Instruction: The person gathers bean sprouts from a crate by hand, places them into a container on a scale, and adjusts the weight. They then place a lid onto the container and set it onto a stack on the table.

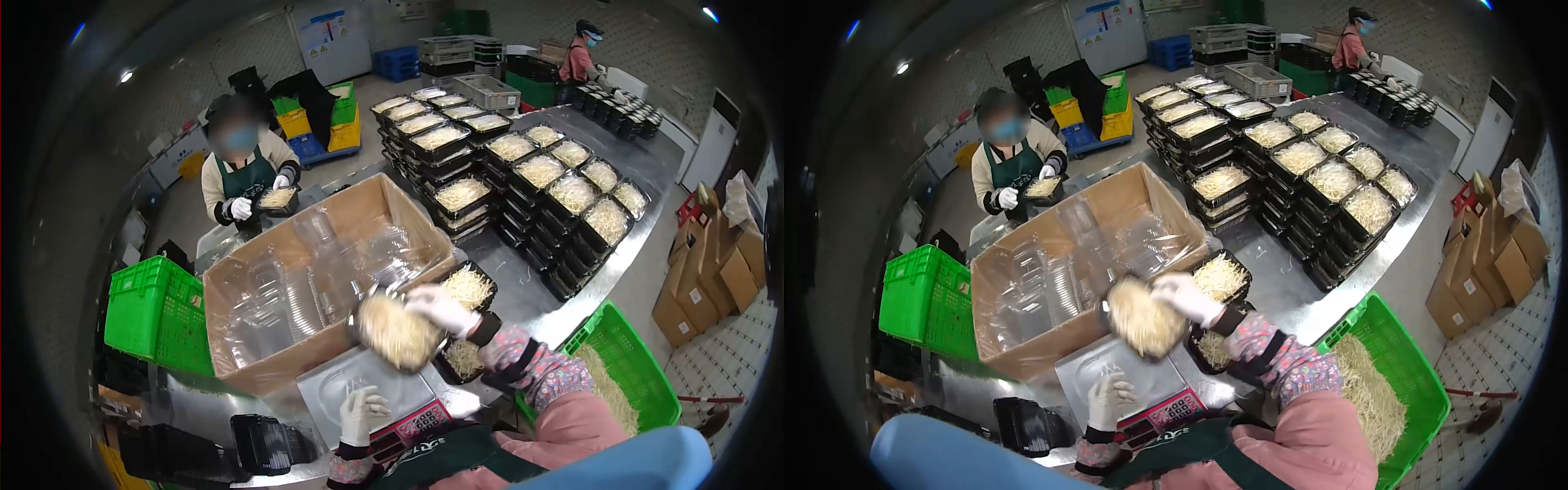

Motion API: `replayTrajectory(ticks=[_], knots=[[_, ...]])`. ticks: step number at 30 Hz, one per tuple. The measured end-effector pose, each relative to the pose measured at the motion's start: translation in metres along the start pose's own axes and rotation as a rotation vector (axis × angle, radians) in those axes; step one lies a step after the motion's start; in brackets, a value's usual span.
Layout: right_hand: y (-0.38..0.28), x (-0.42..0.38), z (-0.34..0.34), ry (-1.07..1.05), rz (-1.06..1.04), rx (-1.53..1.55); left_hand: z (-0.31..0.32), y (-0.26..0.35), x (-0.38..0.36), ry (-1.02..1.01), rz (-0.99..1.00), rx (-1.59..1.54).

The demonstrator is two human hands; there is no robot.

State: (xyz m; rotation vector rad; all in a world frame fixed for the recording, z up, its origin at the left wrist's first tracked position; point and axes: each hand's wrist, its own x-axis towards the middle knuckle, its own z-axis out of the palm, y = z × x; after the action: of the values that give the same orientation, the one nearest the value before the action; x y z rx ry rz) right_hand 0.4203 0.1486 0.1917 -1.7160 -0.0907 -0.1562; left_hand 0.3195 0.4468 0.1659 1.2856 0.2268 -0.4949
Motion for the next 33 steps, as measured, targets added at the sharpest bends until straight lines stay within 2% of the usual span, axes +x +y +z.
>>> replayTrajectory(ticks=[1, 2, 3, 4, 6, 8, 10, 12, 14, 16, 18, 20, 21, 22, 24, 26, 27, 28, 30, 33], knots=[[0.001, 0.019, -0.034, 0.137, -0.435, -0.317, 0.003, 0.005, 0.002, -0.002, 0.038, 0.022], [-0.005, 0.039, -0.055, 0.302, -0.037, 0.167, 0.003, 0.005, 0.004, 0.004, 0.037, 0.019], [-0.005, 0.06, -0.089, 0.361, -0.029, 0.25, 0.002, 0.004, 0.006, 0.029, 0.043, 0.057], [-0.007, 0.085, -0.107, 0.604, -0.078, 0.282, 0.002, 0.001, 0.008, 0.055, 0.049, 0.094], [0.009, 0.139, -0.154, 0.825, -0.205, 0.297, 0.004, -0.001, 0.004, 0.089, 0.057, 0.091], [0.069, 0.203, -0.208, 0.986, -0.092, 0.274, 0.004, -0.006, 0.001, 0.127, 0.072, 0.088], [0.089, 0.219, -0.23, 0.868, 0.078, 0.446, 0.004, -0.01, -0.002, 0.173, 0.088, 0.081], [0.108, 0.222, -0.23, 1.013, 0.32, 0.347, 0.007, -0.01, -0.002, 0.218, 0.099, 0.094], [0.099, 0.216, -0.22, 0.99, 0.195, 0.383, 0.006, -0.011, -0.005, 0.252, 0.087, 0.076], [0.083, 0.194, -0.213, 0.94, 0.199, 0.306, 0.006, -0.012, -0.007, 0.279, 0.051, 0.087], [0.063, 0.173, -0.215, 0.913, 0.182, 0.024, 0.007, -0.007, -0.001, 0.296, 0.034, 0.096], [0.066, 0.181, -0.231, 0.998, -0.198, -0.553, 0.01, -0.004, -0.001, 0.303, 0.056, 0.17], [0.039, 0.183, -0.227, 0.956, -0.143, -0.549, 0.012, -0.002, 0.001, 0.309, 0.05, 0.171], [0.036, 0.197, -0.232, 0.887, -0.246, -0.576, 0.016, 0.003, 0.006, 0.313, 0.048, 0.162], [0.035, 0.226, -0.244, 0.676, -0.471, -0.898, 0.022, 0.006, 0.014, 0.322, 0.046, 0.152], [0.051, 0.24, -0.237, 0.449, -0.269, -1.279, 0.026, 0.006, 0.024, 0.239, 0.124, 0.175], [0.052, 0.238, -0.233, 0.136, 0.038, -1.297, 0.032, 0.008, 0.028, 0.242, 0.12, 0.174], [0.059, 0.229, -0.226, 0.2, 0.016, -1.33, 0.038, 0.011, 0.029, 0.235, 0.128, 0.2], [0.055, 0.211, -0.222, 0.151, 0.024, -1.325, 0.042, 0.012, 0.033, 0.228, 0.128, 0.221], [0.071, 0.19, -0.227, 0.252, -0.037, -1.315, 0.04, 0.005, 0.037, 0.242, 0.087, 0.202]])
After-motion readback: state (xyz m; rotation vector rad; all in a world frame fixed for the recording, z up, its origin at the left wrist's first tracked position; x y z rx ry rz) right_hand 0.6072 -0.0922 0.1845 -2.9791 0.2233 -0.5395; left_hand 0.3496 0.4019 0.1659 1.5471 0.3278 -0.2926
